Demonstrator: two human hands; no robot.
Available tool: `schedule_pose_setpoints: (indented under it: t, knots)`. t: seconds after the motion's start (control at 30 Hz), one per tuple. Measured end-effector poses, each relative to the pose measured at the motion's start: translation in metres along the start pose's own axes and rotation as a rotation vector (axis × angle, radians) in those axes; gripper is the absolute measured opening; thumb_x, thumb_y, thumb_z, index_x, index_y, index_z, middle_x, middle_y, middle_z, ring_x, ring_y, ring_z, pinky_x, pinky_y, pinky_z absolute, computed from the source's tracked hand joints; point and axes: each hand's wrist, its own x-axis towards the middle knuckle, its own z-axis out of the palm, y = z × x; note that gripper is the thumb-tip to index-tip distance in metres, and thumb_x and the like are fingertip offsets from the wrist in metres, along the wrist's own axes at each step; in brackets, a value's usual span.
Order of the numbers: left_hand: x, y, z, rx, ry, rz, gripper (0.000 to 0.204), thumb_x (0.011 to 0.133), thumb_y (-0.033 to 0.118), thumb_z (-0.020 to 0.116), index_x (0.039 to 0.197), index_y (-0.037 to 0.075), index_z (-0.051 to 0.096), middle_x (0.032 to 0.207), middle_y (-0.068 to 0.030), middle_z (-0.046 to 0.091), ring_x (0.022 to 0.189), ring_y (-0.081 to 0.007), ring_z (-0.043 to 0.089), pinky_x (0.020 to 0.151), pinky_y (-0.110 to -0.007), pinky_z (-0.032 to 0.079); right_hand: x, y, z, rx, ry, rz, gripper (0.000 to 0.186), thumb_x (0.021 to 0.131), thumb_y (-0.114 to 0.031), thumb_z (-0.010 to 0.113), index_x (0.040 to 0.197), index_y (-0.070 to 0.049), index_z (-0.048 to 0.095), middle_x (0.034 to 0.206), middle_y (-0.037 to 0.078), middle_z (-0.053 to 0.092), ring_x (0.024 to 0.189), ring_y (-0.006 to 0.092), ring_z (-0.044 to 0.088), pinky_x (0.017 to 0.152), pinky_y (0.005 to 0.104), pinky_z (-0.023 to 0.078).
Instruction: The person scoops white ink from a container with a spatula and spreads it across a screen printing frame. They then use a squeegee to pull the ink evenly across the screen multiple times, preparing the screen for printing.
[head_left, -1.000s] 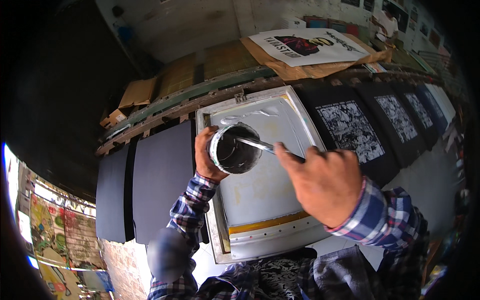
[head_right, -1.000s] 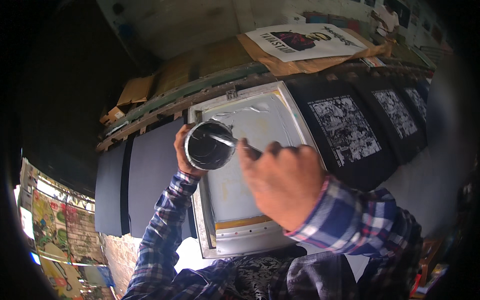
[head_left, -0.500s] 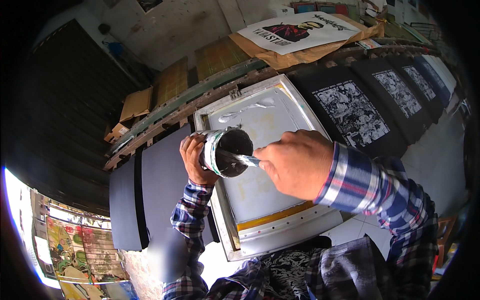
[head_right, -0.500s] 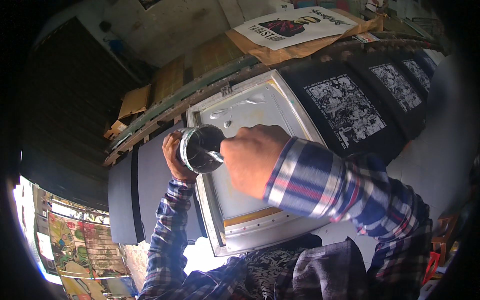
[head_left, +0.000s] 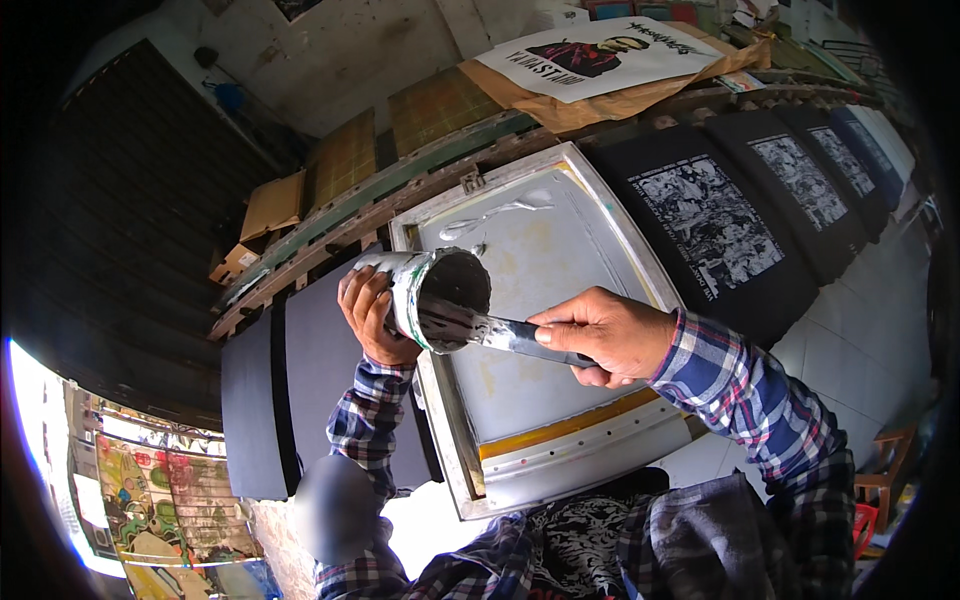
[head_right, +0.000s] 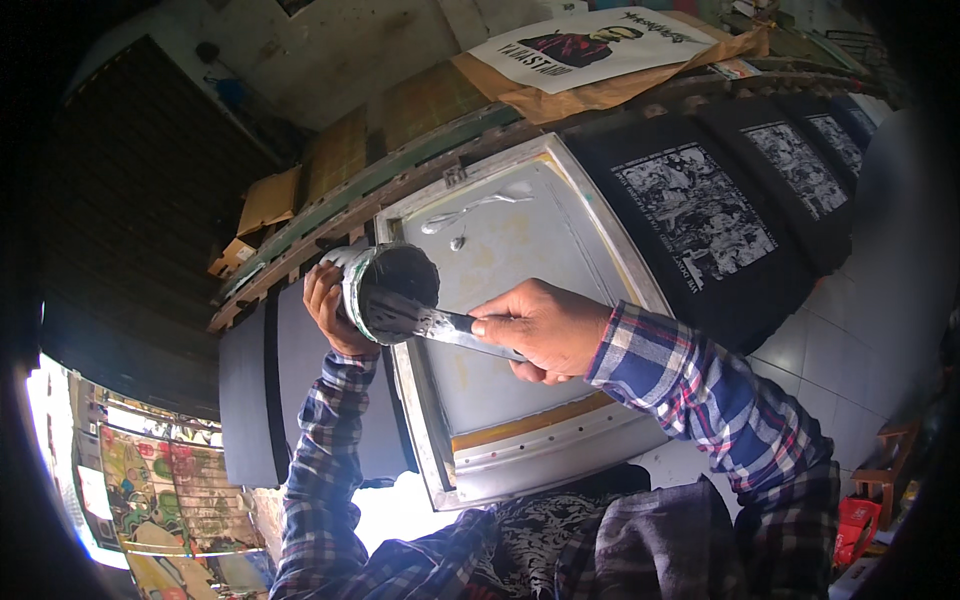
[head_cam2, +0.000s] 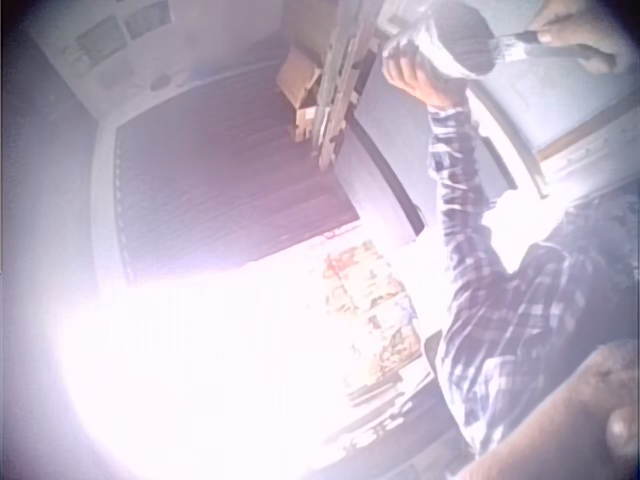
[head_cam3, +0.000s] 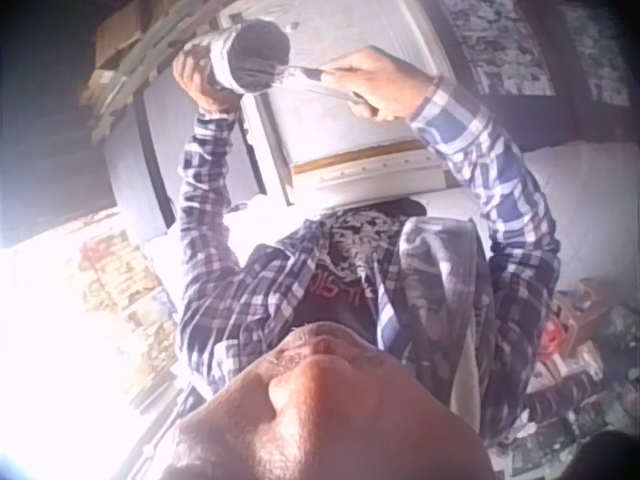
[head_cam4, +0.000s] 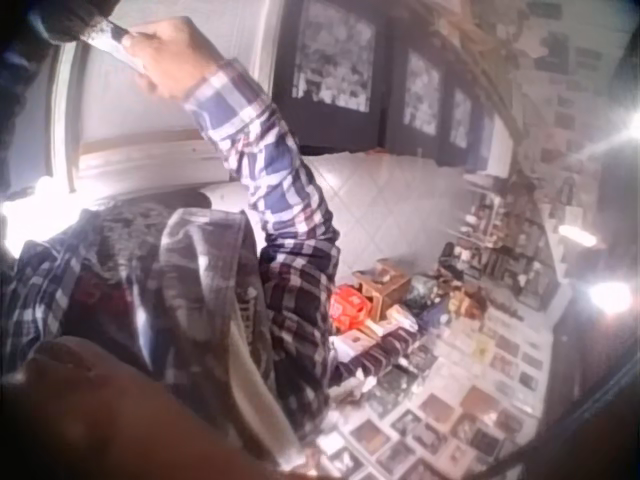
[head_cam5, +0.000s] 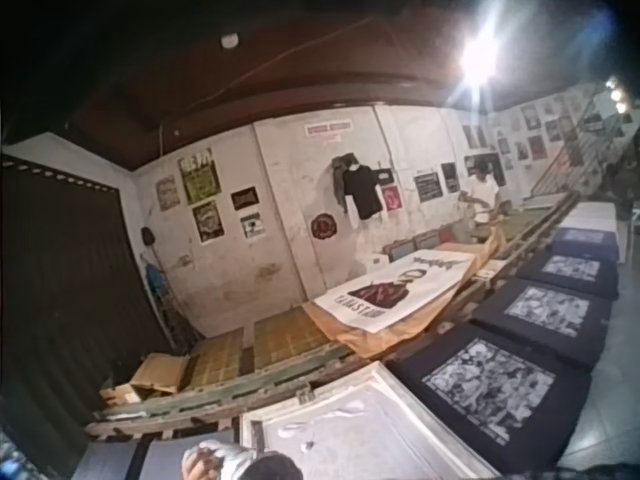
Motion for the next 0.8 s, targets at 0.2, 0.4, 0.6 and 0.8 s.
schedule_pose_setpoints:
  t: [0.2, 0.4, 0.6, 0.8]
  knots:
    - [-0.013, -0.002, 0.013, -0.083, -0.054, -0.061, 0.076, 0.074, 0.029, 0.091, 0.134, 0.01, 0.047, 0.133, -0.0176, 0.06, 0.129, -0.0413, 0.056, 0.111, -0.063, 0.04, 0.001, 0.015, -0.002, -0.327, 0.188, -0.284, 0.032, 0.106, -0.022, 0.058, 0.128, -0.002, 0.07, 0.066, 0.007, 0.061, 0.054, 0.0168, 0.06, 0.044, 0.0342, 0.043]
    - [-0.028, -0.005, 0.016, -0.422, 0.041, -0.34, 0.052, 0.088, 0.003, 0.078, 0.13, 0.01, 0.048, 0.137, -0.0187, 0.058, 0.129, -0.0406, 0.059, 0.11, -0.053, 0.05, -0.032, -0.052, 0.054, -1.541, 0.764, -0.674, 0.019, 0.095, -0.019, 0.066, 0.104, -0.007, 0.078, 0.061, 0.005, 0.064, 0.053, 0.018, 0.063, 0.047, 0.0401, 0.047]
    - [0.006, 0.003, 0.005, -0.277, -0.172, -0.321, 0.049, 0.093, 0.009, 0.075, 0.135, 0.01, 0.048, 0.138, -0.0201, 0.057, 0.125, -0.0386, 0.062, 0.107, -0.05, 0.054, -0.026, -0.072, 0.075, -2.027, 0.729, -0.615, 0.019, 0.093, -0.023, 0.066, 0.097, -0.01, 0.079, 0.054, 0.0, 0.056, 0.046, 0.0121, 0.054, 0.044, 0.032, 0.039]
    - [0.014, -0.003, -0.009, -0.706, -0.106, -0.488, 0.075, 0.075, 0.014, 0.093, 0.134, 0.006, 0.047, 0.136, -0.0218, 0.058, 0.121, -0.0362, 0.064, 0.105, -0.046, 0.053, -0.025, -0.079, 0.061, -1.878, 0.631, -0.868, 0.017, 0.09, -0.019, 0.065, 0.093, -0.007, 0.077, 0.061, 0.007, 0.062, 0.057, 0.0212, 0.064, 0.052, 0.0385, 0.048]
